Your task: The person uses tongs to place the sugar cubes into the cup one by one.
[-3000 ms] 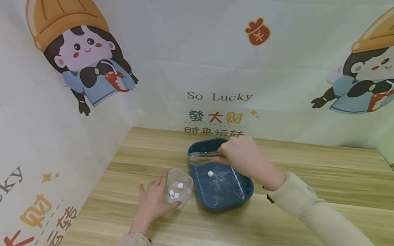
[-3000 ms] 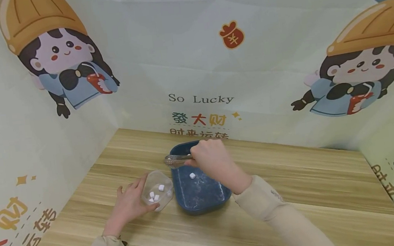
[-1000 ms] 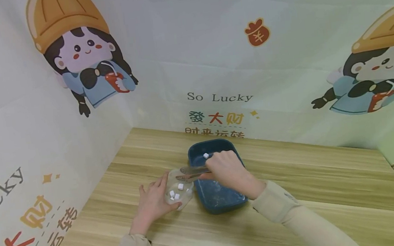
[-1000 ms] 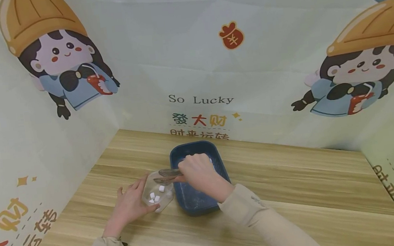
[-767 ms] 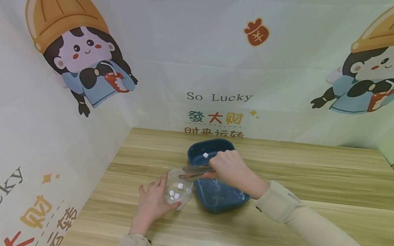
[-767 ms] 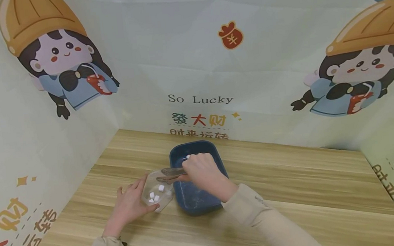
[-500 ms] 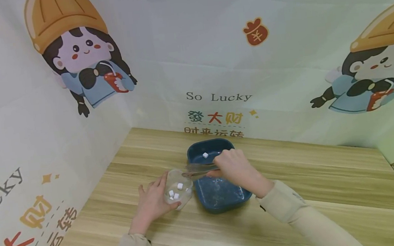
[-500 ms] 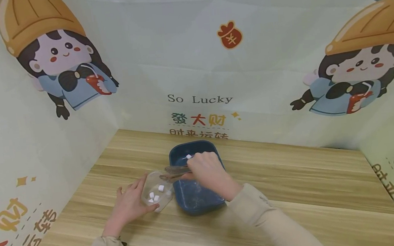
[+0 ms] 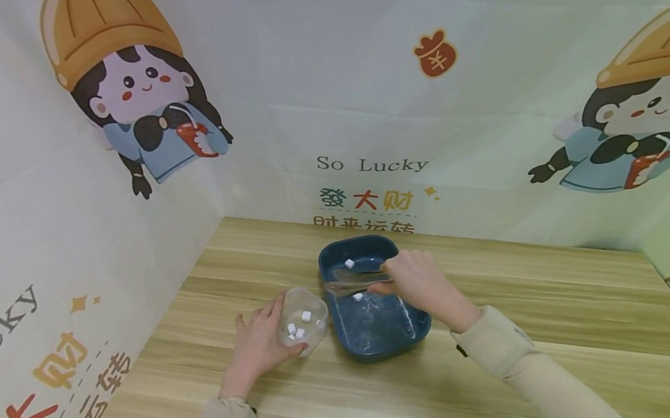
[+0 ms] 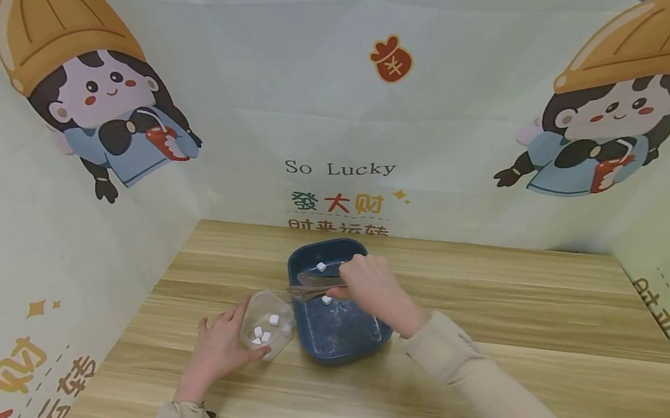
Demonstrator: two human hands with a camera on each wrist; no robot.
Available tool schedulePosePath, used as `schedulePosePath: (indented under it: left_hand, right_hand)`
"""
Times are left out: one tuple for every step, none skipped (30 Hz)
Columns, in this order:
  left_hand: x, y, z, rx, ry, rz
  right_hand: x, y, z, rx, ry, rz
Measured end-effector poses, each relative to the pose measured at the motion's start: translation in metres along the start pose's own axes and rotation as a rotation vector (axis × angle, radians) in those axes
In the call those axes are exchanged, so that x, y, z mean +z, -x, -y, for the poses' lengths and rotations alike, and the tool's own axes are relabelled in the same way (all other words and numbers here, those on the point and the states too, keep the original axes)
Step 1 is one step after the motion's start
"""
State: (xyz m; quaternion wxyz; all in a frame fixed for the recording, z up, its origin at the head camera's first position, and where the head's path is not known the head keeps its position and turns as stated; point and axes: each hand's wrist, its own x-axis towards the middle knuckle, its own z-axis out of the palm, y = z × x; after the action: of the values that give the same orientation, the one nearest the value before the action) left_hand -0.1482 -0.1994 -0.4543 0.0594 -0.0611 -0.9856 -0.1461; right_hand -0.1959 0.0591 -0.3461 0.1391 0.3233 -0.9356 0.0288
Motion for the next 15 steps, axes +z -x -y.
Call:
schedulePosePath:
  left_hand:
    - [0.000, 0.000, 0.000, 0.000, 0.001, 0.001]
    - [0.000, 0.000, 0.000, 0.000, 0.003, 0.002]
    - [0.000, -0.001, 0.000, -0.001, 0.005, 0.003]
    - [0.000, -0.001, 0.000, -0.002, 0.007, 0.003]
    - [-0.001, -0.001, 0.000, -0.002, 0.009, 0.003]
    - [-0.001, -0.001, 0.000, -0.002, 0.011, 0.003]
    - [-0.001, -0.001, 0.000, -0.002, 0.011, 0.002]
    - [0.000, -0.001, 0.000, -0.001, 0.011, 0.000]
    - [0.000, -0.001, 0.000, 0.000, 0.012, -0.002]
    - [0.000, 0.000, 0.000, 0.001, 0.012, -0.004]
    - [0.000, 0.000, 0.000, 0.003, 0.010, -0.007]
    - [0.000, 0.000, 0.000, 0.004, 0.010, -0.009]
    - [0.000, 0.000, 0.000, 0.005, 0.010, -0.010]
    - [0.001, 0.000, 0.000, 0.007, 0.010, -0.011]
    - [0.001, 0.000, 0.000, 0.008, 0.008, -0.011]
  right_hand:
    - [0.000, 0.000, -0.001, 0.009, -0.002, 0.010]
    - [0.000, 0.001, -0.003, 0.013, -0.002, 0.015]
    - [0.000, 0.001, -0.004, 0.019, -0.006, 0.019]
    - [0.000, 0.001, -0.005, 0.026, -0.012, 0.019]
    - [0.000, 0.001, -0.006, 0.033, -0.016, 0.020]
    - [0.000, 0.002, -0.007, 0.040, -0.017, 0.018]
    - [0.000, 0.002, -0.008, 0.046, -0.019, 0.015]
    - [0.001, 0.002, -0.009, 0.051, -0.019, 0.010]
    - [0.001, 0.002, -0.010, 0.058, -0.018, 0.008]
    - [0.002, 0.002, -0.011, 0.063, -0.011, 0.007]
    - [0.003, 0.002, -0.012, 0.066, -0.008, 0.006]
    - [0.004, 0.002, -0.013, 0.069, -0.007, 0.003]
    - [0.005, 0.002, -0.014, 0.075, -0.014, 0.002]
    - [0.007, 0.003, -0.015, 0.080, -0.018, 0.003]
    - [0.008, 0.003, -0.016, 0.085, -0.024, 0.006]
